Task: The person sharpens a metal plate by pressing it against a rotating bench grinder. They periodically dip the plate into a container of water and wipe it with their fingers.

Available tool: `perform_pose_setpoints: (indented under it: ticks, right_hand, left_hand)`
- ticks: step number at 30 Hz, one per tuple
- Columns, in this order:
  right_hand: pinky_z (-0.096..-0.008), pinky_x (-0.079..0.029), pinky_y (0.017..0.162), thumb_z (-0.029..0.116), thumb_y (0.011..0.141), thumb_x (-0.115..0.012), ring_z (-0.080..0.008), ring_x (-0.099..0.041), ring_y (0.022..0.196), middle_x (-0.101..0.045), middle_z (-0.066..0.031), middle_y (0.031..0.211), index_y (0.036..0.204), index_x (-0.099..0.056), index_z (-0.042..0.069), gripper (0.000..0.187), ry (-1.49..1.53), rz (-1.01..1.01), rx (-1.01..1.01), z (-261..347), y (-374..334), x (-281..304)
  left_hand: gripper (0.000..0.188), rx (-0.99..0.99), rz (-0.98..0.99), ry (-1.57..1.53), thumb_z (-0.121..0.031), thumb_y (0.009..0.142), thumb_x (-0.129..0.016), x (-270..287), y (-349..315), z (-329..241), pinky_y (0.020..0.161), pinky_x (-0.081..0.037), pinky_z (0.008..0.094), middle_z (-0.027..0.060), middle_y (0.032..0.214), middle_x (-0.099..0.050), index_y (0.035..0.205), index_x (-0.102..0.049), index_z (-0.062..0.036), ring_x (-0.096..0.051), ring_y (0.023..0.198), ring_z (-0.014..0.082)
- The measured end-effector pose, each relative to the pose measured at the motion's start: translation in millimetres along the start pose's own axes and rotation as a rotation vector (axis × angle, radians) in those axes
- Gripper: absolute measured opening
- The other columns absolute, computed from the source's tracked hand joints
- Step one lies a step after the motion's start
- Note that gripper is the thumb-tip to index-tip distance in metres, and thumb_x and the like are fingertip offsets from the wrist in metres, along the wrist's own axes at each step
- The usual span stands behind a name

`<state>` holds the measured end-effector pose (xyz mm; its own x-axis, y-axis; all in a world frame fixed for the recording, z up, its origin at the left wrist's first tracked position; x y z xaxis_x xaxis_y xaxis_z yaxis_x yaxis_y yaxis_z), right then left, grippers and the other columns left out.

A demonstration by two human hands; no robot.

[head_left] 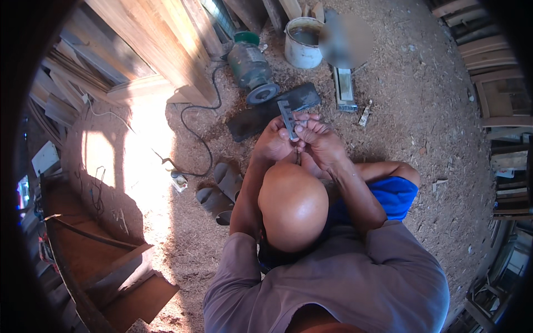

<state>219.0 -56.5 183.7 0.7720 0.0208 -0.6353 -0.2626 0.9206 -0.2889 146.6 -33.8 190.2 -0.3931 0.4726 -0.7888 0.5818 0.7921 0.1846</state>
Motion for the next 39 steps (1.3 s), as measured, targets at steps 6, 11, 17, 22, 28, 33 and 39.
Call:
perform_pose_setpoints:
  ticks: [6,11,17,22,28,33,39]
  right_hand:
    - [-0.0174,-0.044,0.055,0.011,0.093,-0.059,-0.0052,-0.054,0.061,-0.064,-0.0004,0.078,0.100,-0.065,0.004,0.012,0.050,0.027,-0.023,0,1,-2]
    - [-0.0180,-0.045,0.054,0.011,0.093,-0.058,-0.0064,-0.055,0.061,-0.064,-0.0013,0.078,0.100,-0.064,0.004,0.012,0.091,0.015,-0.053,-3,2,-1]
    - [-0.0188,-0.044,0.055,0.011,0.092,-0.059,-0.0068,-0.054,0.062,-0.063,-0.0009,0.076,0.095,-0.065,0.004,0.009,0.067,0.012,-0.054,-2,2,-1]
    - [-0.0186,-0.043,0.056,0.011,0.091,-0.061,-0.0065,-0.053,0.062,-0.062,-0.0009,0.076,0.092,-0.065,0.004,0.008,-0.050,0.051,-0.053,-2,-1,-4]
    - [-0.0186,-0.043,0.056,0.012,0.091,-0.061,-0.0066,-0.053,0.061,-0.062,-0.0013,0.075,0.089,-0.064,0.004,0.008,0.007,0.053,-0.090,-4,-3,-2]
    - [-0.0187,-0.043,0.057,0.011,0.091,-0.061,-0.0069,-0.053,0.060,-0.061,-0.0013,0.074,0.086,-0.063,0.004,0.009,0.028,0.055,-0.085,-4,-2,-5]
    - [-0.0193,-0.041,0.055,0.012,0.090,-0.062,-0.0065,-0.052,0.060,-0.061,-0.0013,0.073,0.085,-0.063,0.004,0.010,-0.016,0.055,-0.100,-3,-3,-2]
  left_hand:
    - [0.053,0.006,-0.024,-0.028,-0.038,0.081,-0.072,2,-1,1,0.064,-0.053,0.0268,0.0228,0.129,-0.051,0.118,-0.059,-0.0024,-0.062,0.086,0.0168]
    - [0.055,0.003,-0.038,-0.025,-0.039,0.081,-0.072,2,-2,0,0.063,-0.053,0.0272,0.0232,0.129,-0.052,0.118,-0.058,-0.0012,-0.061,0.081,0.0156]
    - [0.056,0.006,-0.011,-0.104,-0.045,0.082,-0.068,4,-1,2,0.063,-0.052,0.0291,0.0237,0.129,-0.050,0.115,-0.058,-0.0002,-0.061,0.085,0.0194]
    - [0.054,-0.006,0.006,-0.108,-0.046,0.083,-0.067,8,-3,1,0.062,-0.053,0.0313,0.0226,0.127,-0.050,0.110,-0.060,-0.0003,-0.060,0.088,0.0222]
    - [0.047,-0.031,0.013,-0.091,-0.040,0.083,-0.069,4,-1,-2,0.059,-0.053,0.0323,0.0187,0.124,-0.055,0.106,-0.063,0.0005,-0.061,0.079,0.0185]
    - [0.049,-0.024,0.054,-0.074,-0.043,0.087,-0.063,14,-3,1,0.060,-0.056,0.0357,0.0254,0.129,-0.047,0.109,-0.060,0.0010,-0.063,0.079,0.0257]
    - [0.046,-0.034,0.014,-0.220,-0.040,0.085,-0.067,7,-1,-1,0.061,-0.054,0.0363,0.0175,0.126,-0.056,0.107,-0.063,0.0002,-0.061,0.080,0.0185]
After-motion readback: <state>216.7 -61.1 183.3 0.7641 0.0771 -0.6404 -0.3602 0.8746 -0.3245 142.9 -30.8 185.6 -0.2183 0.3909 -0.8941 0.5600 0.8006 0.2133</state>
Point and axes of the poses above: each hand's wrist, its own y-axis towards the middle knuckle, its own x-axis out of the back of the hand, z = x × y, the point moved 8 cm from there along y, towards the middle knuckle
